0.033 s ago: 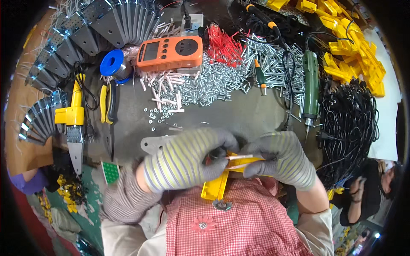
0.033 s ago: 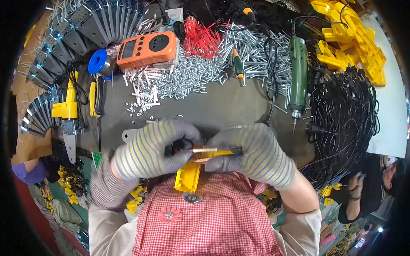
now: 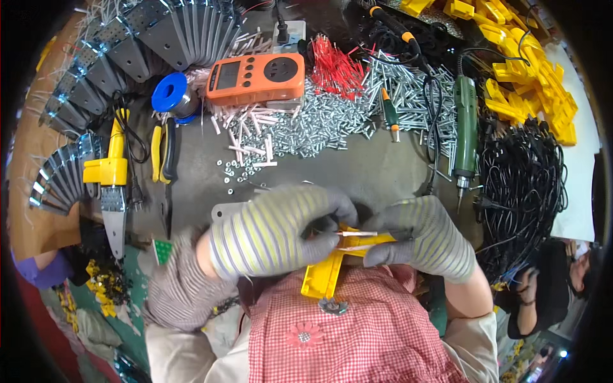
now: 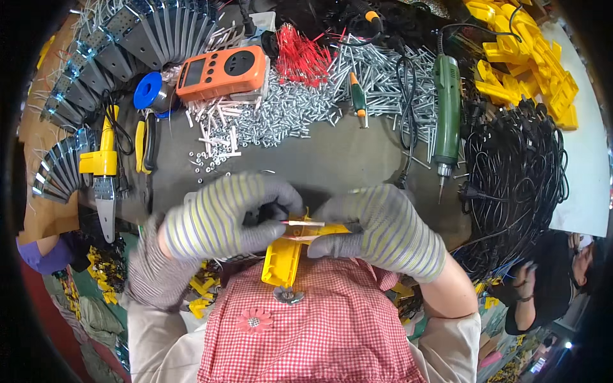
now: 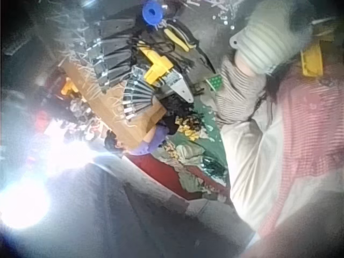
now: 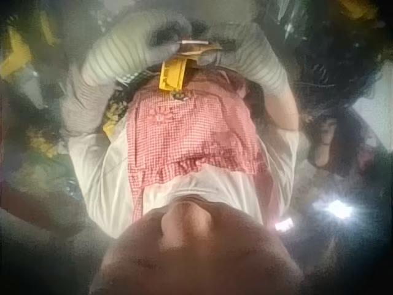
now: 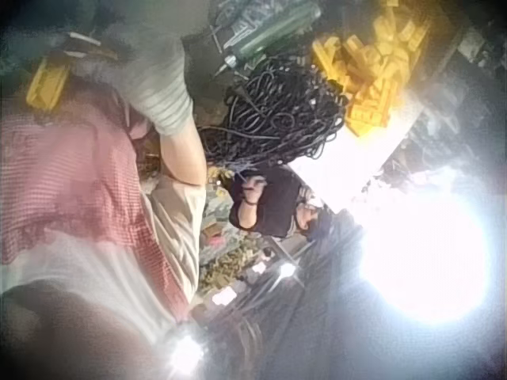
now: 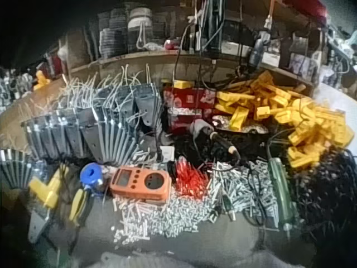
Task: The person assembles yellow plastic housings with wires, screws, and metal plates, then solders the wire connections. Assembly is done with an electric screwdriver and soldering is done with a soldering iron and solder wire.
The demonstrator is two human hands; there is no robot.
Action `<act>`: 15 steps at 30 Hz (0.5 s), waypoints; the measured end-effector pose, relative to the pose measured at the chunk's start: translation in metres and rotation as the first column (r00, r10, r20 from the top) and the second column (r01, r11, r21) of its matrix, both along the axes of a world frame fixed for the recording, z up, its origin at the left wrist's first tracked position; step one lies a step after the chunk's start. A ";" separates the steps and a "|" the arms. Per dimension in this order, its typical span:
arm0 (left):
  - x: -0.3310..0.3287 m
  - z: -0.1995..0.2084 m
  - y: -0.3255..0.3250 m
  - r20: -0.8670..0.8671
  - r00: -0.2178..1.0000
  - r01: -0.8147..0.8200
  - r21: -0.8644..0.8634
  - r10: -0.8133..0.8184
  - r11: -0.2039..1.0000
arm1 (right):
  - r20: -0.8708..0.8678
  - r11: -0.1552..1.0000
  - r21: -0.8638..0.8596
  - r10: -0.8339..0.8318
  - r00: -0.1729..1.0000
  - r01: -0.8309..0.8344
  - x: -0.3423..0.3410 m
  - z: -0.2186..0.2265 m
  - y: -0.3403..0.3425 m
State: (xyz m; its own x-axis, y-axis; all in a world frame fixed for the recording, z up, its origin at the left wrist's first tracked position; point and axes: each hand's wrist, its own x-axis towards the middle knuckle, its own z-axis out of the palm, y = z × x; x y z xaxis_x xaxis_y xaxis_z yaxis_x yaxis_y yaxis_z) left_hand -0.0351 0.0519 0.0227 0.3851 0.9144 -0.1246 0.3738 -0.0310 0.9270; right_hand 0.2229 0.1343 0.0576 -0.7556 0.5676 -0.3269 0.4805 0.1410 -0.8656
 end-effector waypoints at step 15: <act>0.020 -0.004 -0.010 -0.320 0.947 0.145 0.368 -0.022 0.918 | 0.152 0.848 0.359 0.360 0.921 -0.391 0.011 -0.016 0.032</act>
State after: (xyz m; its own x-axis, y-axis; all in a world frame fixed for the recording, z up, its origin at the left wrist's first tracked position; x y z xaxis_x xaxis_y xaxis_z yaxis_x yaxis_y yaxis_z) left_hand -0.0156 0.0421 0.0191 0.4620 0.8807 0.1044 0.6149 -0.4029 0.6779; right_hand 0.2343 0.1665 0.0415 -0.9174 0.3366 -0.2122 0.3869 0.6298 -0.6736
